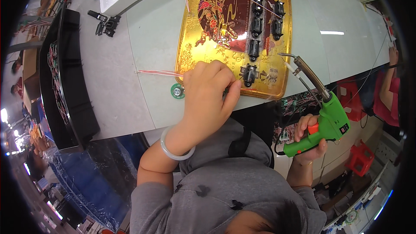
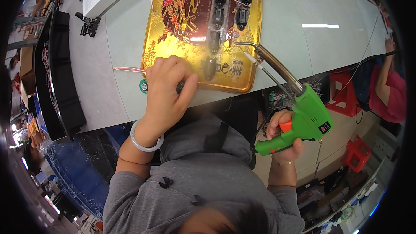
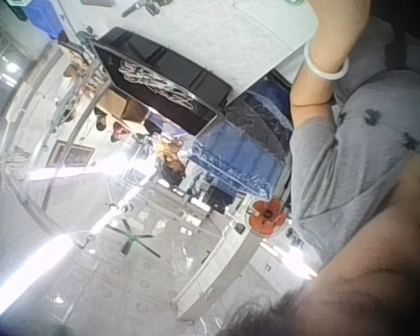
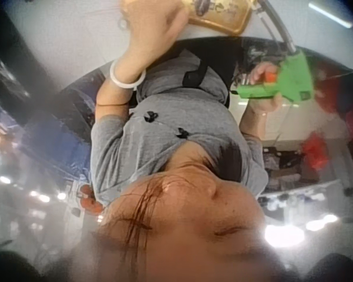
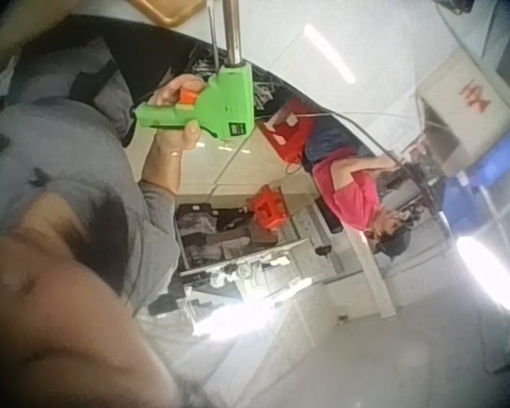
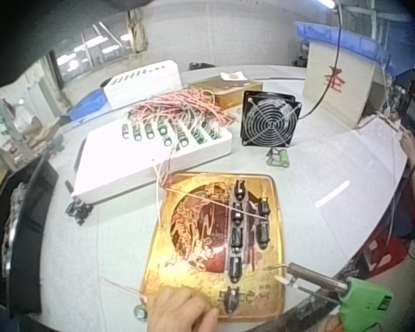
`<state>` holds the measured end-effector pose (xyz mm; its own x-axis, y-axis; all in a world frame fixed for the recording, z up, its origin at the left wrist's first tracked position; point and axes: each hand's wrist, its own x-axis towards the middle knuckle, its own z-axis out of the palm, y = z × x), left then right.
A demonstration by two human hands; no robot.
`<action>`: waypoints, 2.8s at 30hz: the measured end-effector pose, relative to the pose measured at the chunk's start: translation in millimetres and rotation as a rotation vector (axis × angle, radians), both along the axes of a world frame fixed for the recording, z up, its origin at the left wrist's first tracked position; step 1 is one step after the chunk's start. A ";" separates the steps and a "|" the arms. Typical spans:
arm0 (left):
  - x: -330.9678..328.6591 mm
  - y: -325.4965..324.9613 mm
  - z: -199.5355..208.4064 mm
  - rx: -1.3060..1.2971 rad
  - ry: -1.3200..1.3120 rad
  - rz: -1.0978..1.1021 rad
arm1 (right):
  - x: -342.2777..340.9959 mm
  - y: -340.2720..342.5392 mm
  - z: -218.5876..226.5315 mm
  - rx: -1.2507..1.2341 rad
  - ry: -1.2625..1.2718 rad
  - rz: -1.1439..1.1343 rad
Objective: Soldering wires onto small circuit boards at a factory workbench.
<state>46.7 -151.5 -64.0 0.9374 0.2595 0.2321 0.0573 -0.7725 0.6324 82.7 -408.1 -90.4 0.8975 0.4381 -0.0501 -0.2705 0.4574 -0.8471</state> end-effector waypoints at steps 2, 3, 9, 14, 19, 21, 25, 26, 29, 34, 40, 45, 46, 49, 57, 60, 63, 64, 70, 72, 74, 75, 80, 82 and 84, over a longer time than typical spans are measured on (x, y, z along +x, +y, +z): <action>0.3 0.1 0.3 -0.002 0.008 0.001 | 0.0 0.3 -0.1 0.002 -0.001 0.003; 0.5 0.2 -0.2 -0.002 0.001 0.002 | 0.1 0.4 0.2 0.004 -0.001 0.007; 0.7 -0.3 0.4 0.001 -0.001 0.003 | 1.5 -0.7 -1.9 0.023 0.005 0.009; 0.9 -0.6 0.6 0.001 -0.006 0.002 | 2.6 0.2 -1.6 0.049 0.031 -0.001; 1.0 -0.8 0.6 0.005 -0.006 -0.002 | 11.6 7.9 -11.6 0.203 0.035 0.003; 0.8 -1.0 -0.2 0.008 -0.007 -0.002 | 17.6 17.1 -14.7 0.211 0.005 0.008; 1.1 -1.1 0.5 0.009 0.007 -0.002 | 30.2 32.7 -11.9 0.205 -0.088 0.047; 1.0 -1.2 0.5 0.011 0.008 -0.002 | 31.4 38.7 -8.4 0.184 -0.118 0.035; 0.9 -1.7 0.9 0.015 0.005 0.001 | 33.3 45.4 -4.6 0.190 -0.109 0.050; 0.9 -0.3 2.7 -0.017 0.008 -0.014 | 27.8 48.4 -1.9 0.187 -0.110 0.085; 0.0 8.7 14.7 -0.111 0.049 -0.030 | 16.7 49.6 2.4 0.132 -0.161 0.167; -3.6 29.9 23.4 -0.084 0.100 -0.159 | -5.4 57.1 16.8 0.039 -0.042 0.221; -4.5 35.5 25.4 -0.023 0.104 -0.227 | -8.3 57.3 18.7 0.039 0.017 0.277; -9.7 54.9 27.5 -0.088 0.162 -0.283 | -11.9 64.8 17.2 0.055 0.000 0.391; -21.0 55.2 21.8 -0.011 0.064 -0.278 | -12.6 65.8 11.4 0.164 0.014 0.327; -22.1 51.7 21.8 0.073 0.023 -0.276 | -5.6 55.9 4.0 0.198 -0.073 0.309; -25.2 49.2 24.0 0.204 -0.010 -0.280 | -0.1 46.3 8.6 0.163 -0.054 0.253; -27.1 48.5 24.2 0.276 -0.028 -0.289 | 3.4 39.9 8.6 0.160 -0.045 0.289; -40.1 47.6 18.4 0.447 -0.151 -0.207 | 6.5 19.2 11.4 -0.025 0.003 0.262; -40.9 46.2 11.5 0.480 -0.161 -0.169 | 7.2 15.9 11.2 -0.074 0.008 0.251; -41.8 43.9 7.7 0.513 -0.169 -0.133 | 6.4 12.9 9.5 -0.093 -0.003 0.247; -42.9 42.1 6.8 0.487 -0.161 -0.085 | 5.9 12.2 8.6 -0.112 -0.013 0.243; -40.8 26.1 1.2 0.394 -0.167 0.112 | 4.0 14.6 11.5 -0.119 -0.038 0.277; -40.6 21.8 -0.5 0.313 -0.177 0.160 | 4.2 15.6 11.7 -0.098 -0.024 0.305; -40.6 19.8 -3.8 0.300 -0.194 0.191 | 4.8 18.4 12.6 -0.150 -0.032 0.311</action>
<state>6.1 -131.7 -67.8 0.8104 0.3187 0.4916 0.1197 -0.9114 0.3936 87.6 -389.6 -77.9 0.7239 0.6812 -0.1088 -0.3502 0.2271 -0.9087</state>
